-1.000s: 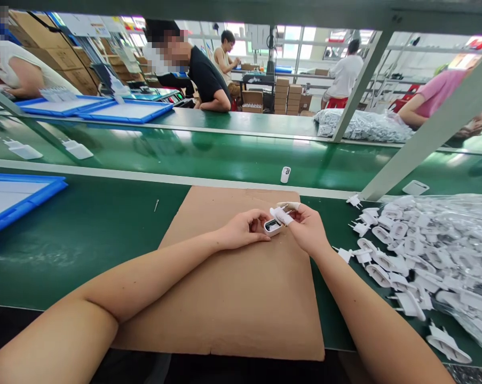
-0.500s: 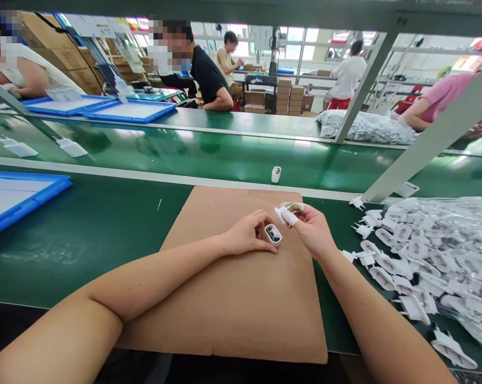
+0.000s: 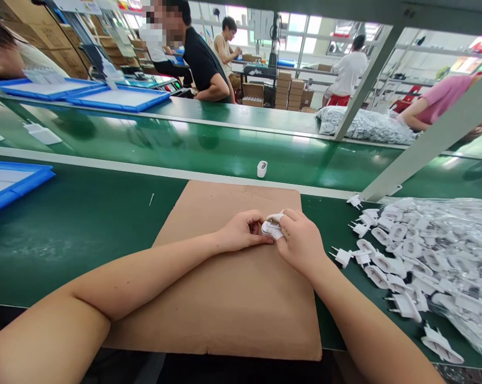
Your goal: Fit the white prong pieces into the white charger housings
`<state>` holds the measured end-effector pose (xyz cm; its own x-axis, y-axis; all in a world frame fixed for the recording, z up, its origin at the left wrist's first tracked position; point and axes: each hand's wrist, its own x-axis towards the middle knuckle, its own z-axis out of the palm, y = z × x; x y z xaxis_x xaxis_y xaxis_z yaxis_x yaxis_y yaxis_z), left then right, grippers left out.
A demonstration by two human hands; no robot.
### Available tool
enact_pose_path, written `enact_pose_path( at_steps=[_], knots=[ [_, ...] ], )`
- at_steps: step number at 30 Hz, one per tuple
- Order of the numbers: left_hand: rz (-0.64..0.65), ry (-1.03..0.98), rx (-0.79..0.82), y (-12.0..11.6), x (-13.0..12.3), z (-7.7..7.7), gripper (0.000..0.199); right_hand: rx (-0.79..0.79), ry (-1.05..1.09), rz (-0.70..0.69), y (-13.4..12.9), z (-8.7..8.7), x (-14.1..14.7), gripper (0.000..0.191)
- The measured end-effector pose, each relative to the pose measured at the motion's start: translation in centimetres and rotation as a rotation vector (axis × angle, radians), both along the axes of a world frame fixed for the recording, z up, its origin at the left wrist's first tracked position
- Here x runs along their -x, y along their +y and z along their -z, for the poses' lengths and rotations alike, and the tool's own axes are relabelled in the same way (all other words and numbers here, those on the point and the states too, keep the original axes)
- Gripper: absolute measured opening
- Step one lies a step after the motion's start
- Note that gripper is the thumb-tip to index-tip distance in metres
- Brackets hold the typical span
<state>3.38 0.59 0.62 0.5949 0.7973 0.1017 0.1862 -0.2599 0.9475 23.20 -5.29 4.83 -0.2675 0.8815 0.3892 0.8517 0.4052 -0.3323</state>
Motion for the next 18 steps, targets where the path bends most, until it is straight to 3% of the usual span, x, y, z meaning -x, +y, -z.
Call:
enact_pose_path(
  at_steps=[9,18],
  knots=[
    [-0.001,0.007,-0.015,-0.02,-0.07,-0.1,0.034,-0.072,-0.101,-0.068,0.45,0.15,0.31,0.016],
    [-0.05,0.014,0.016,-0.28,-0.13,-0.05,0.038,-0.074,-0.175,0.034,0.56,0.0,0.91,0.014]
  ],
)
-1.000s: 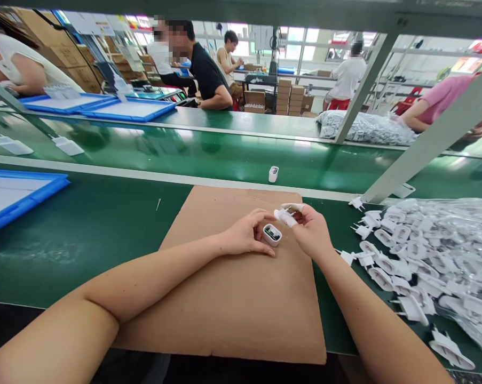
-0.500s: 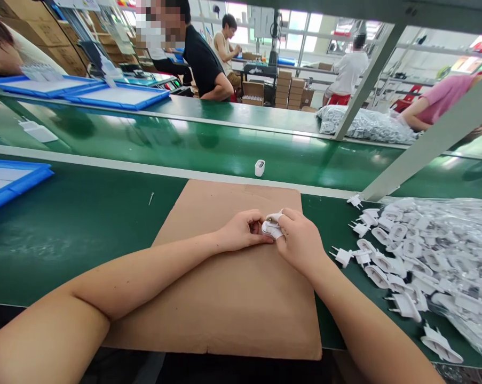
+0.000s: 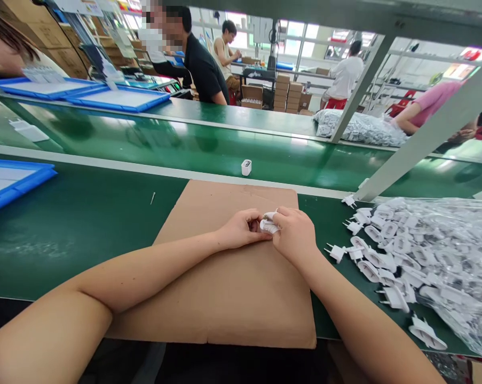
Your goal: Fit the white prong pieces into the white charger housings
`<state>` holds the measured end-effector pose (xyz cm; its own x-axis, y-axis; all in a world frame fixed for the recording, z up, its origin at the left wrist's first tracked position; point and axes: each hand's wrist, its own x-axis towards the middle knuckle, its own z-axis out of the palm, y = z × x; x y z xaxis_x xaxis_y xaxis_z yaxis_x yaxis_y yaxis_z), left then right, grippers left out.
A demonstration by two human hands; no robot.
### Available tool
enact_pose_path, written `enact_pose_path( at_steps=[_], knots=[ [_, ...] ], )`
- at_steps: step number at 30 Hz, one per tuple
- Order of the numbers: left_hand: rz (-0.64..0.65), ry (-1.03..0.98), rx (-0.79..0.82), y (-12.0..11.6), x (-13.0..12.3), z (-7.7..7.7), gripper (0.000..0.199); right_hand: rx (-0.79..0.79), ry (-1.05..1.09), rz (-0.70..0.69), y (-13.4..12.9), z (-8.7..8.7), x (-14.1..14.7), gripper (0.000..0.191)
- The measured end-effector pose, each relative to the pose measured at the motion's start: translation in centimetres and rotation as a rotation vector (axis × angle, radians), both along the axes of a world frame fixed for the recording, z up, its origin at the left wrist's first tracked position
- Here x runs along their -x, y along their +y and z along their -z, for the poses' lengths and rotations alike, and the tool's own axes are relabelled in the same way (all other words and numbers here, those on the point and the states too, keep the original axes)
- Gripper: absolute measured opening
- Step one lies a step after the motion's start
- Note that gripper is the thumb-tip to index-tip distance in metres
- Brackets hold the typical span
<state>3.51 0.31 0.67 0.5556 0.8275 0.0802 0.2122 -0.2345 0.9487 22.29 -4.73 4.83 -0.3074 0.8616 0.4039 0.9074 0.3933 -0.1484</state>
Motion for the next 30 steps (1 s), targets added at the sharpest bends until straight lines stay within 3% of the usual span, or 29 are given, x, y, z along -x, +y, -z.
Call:
enact_pose_path(
  at_steps=[3,7,9,12,16,20,23,27,28,30],
  knots=[
    [-0.002,0.01,0.032,-0.2,-0.1,0.2,0.041,0.108,0.119,0.05,-0.1,-0.3,-0.5,0.015],
    [-0.016,0.08,0.041,1.6,-0.7,0.3,0.042,0.098,0.123,0.113,-2.7,-1.2,-3.7,0.051],
    [-0.082,0.139,-0.031,3.9,-1.3,0.0,0.039,0.047,-0.058,0.206,-5.0,-1.2,-6.1,0.056],
    [-0.287,0.257,-0.166,8.9,-2.4,-0.7,0.035,0.084,-0.313,0.354,-8.3,0.0,-9.6,0.047],
    [-0.47,0.327,-0.212,15.4,-3.5,-1.2,0.021,0.242,-0.275,0.411,-10.4,1.8,-12.2,0.045],
    [-0.585,0.386,-0.199,18.2,-3.8,-1.0,0.022,0.306,0.087,0.425,-10.1,1.5,-12.2,0.046],
    [-0.667,0.385,-0.275,17.9,-3.3,-0.4,0.047,0.303,0.607,0.362,-8.7,0.4,-11.0,0.04],
    [-1.034,0.396,-0.426,17.3,-0.5,-0.2,0.077,0.566,1.365,0.149,-4.7,-1.0,-8.0,0.042],
    [-1.099,0.435,-0.389,17.5,0.5,-0.3,0.076,0.614,1.487,0.093,-3.4,-1.1,-7.1,0.038],
    [-1.1,0.525,-0.242,17.9,2.7,-1.0,0.061,0.66,1.654,-0.006,-0.7,-1.1,-5.3,0.03]
  ],
)
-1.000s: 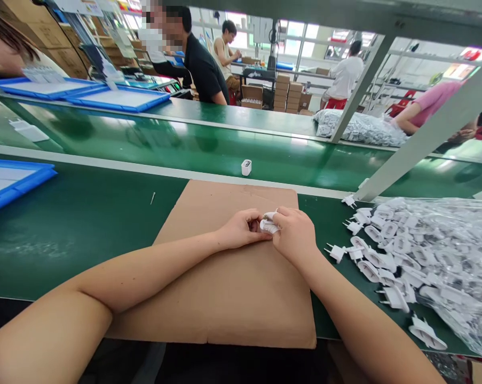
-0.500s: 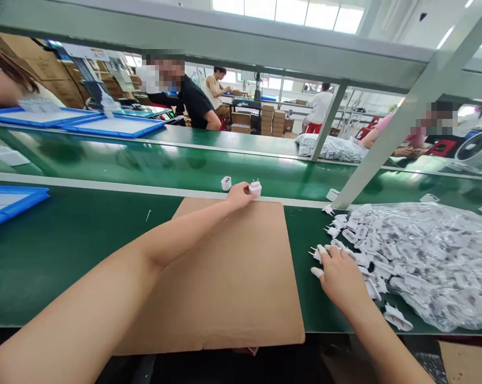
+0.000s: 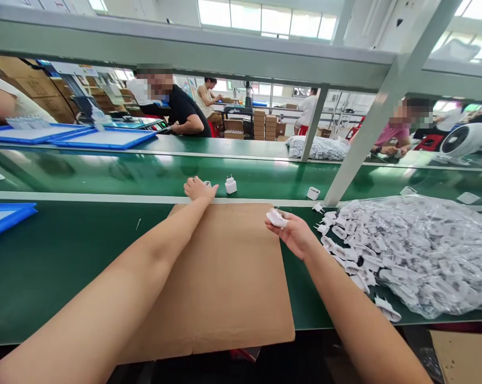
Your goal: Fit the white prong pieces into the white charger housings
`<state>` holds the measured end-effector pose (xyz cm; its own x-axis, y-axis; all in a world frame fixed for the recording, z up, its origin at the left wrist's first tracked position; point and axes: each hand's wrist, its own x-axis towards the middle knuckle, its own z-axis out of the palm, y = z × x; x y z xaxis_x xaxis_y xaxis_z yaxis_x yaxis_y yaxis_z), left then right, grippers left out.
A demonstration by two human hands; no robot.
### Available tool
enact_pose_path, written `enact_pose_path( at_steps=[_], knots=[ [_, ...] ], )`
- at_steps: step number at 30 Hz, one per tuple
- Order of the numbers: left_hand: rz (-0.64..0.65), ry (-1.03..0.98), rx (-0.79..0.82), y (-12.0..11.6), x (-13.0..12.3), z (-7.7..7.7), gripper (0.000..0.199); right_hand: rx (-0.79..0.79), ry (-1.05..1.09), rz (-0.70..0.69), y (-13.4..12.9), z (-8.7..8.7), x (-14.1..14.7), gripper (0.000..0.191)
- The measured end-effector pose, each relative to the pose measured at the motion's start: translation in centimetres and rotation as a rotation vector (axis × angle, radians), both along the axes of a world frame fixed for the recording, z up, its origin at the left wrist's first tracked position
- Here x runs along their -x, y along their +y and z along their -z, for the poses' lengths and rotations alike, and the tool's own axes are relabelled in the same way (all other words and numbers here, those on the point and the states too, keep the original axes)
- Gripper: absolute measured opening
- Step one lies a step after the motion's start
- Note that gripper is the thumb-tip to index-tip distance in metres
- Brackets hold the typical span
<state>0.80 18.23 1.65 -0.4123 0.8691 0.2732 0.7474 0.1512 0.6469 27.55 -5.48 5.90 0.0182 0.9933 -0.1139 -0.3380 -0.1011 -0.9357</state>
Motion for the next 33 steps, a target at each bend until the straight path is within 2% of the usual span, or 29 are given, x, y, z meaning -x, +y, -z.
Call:
enact_pose_path(
  at_steps=[2,3,6,9,12,15,17,19,24,27,33],
  knots=[
    [0.043,-0.013,0.111,0.2,1.9,-0.8,0.038,0.006,0.09,-0.011,2.1,0.5,1.7,0.026],
    [0.069,-0.014,0.115,0.1,2.5,-1.2,0.031,0.018,0.109,-0.016,2.8,0.9,2.3,0.025],
    [0.175,0.008,0.053,-2.3,3.0,-1.4,0.029,0.062,0.108,-0.065,3.7,2.2,3.3,0.023],
    [0.426,-0.021,0.029,-7.5,1.4,-0.4,0.032,0.064,0.076,-0.108,3.5,3.1,3.2,0.027],
    [0.823,-0.105,0.001,-13.7,-1.0,0.7,0.031,0.014,0.03,-0.059,3.1,3.4,2.9,0.038],
    [1.008,-0.093,-0.02,-17.5,-2.6,1.1,0.027,-0.068,-0.116,0.043,2.7,3.4,3.1,0.044],
    [1.044,-0.128,-0.023,-18.2,-2.8,1.3,0.036,-0.134,-0.284,0.105,2.3,3.4,3.4,0.042],
    [1.062,-0.186,-0.01,-18.0,-2.7,1.5,0.043,-0.205,-0.487,0.148,1.7,3.3,3.8,0.037],
    [1.101,-0.252,0.004,-17.1,-2.2,2.0,0.027,-0.465,-0.92,0.127,0.7,3.1,4.9,0.023],
    [1.115,-0.29,-0.002,-17.2,-2.3,2.0,0.021,-0.582,-1.082,0.065,0.9,3.2,5.4,0.024],
    [1.108,-0.329,-0.014,-17.1,-2.4,2.0,0.022,-0.597,-1.233,0.039,1.6,3.1,5.5,0.024]
  ],
)
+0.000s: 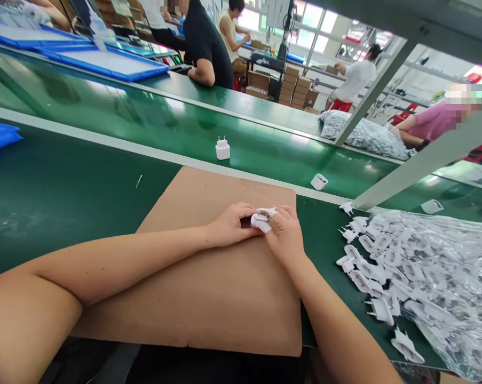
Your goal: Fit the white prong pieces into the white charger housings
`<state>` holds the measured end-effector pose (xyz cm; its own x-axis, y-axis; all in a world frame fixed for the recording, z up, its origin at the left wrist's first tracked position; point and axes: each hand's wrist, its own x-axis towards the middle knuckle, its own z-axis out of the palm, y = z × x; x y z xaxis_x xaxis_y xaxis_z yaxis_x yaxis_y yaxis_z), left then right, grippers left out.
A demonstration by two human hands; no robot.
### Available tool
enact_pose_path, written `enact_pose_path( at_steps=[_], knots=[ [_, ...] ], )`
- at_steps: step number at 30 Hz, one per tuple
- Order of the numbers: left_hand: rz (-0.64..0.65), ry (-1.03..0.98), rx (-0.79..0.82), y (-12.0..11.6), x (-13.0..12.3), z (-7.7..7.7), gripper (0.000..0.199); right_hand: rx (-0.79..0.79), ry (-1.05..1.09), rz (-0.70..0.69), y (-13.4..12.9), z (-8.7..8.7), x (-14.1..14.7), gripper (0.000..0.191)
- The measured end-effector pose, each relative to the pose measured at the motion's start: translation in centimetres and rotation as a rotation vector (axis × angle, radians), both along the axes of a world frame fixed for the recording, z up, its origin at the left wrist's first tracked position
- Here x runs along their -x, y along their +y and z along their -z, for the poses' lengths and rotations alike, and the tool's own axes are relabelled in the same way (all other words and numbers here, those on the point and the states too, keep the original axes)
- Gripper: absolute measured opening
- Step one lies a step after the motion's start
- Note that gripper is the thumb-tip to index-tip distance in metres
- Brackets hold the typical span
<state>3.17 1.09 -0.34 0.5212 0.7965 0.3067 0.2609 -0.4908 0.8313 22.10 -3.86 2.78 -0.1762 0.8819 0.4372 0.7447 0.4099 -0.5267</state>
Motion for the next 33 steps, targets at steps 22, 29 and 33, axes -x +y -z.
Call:
enact_pose_path(
  at_steps=[22,29,33],
  knots=[
    [-0.062,0.057,-0.02,-0.2,-0.2,0.1,0.021,0.068,-0.194,-0.018,1.8,-1.4,-0.5,0.009],
    [-0.083,0.042,-0.021,-0.8,-0.1,0.3,0.022,0.098,0.026,0.038,1.1,0.9,0.5,0.013],
    [-0.075,0.016,0.095,-0.7,-0.2,0.5,0.029,0.112,0.147,0.086,1.2,1.1,-0.7,0.037]
  ],
)
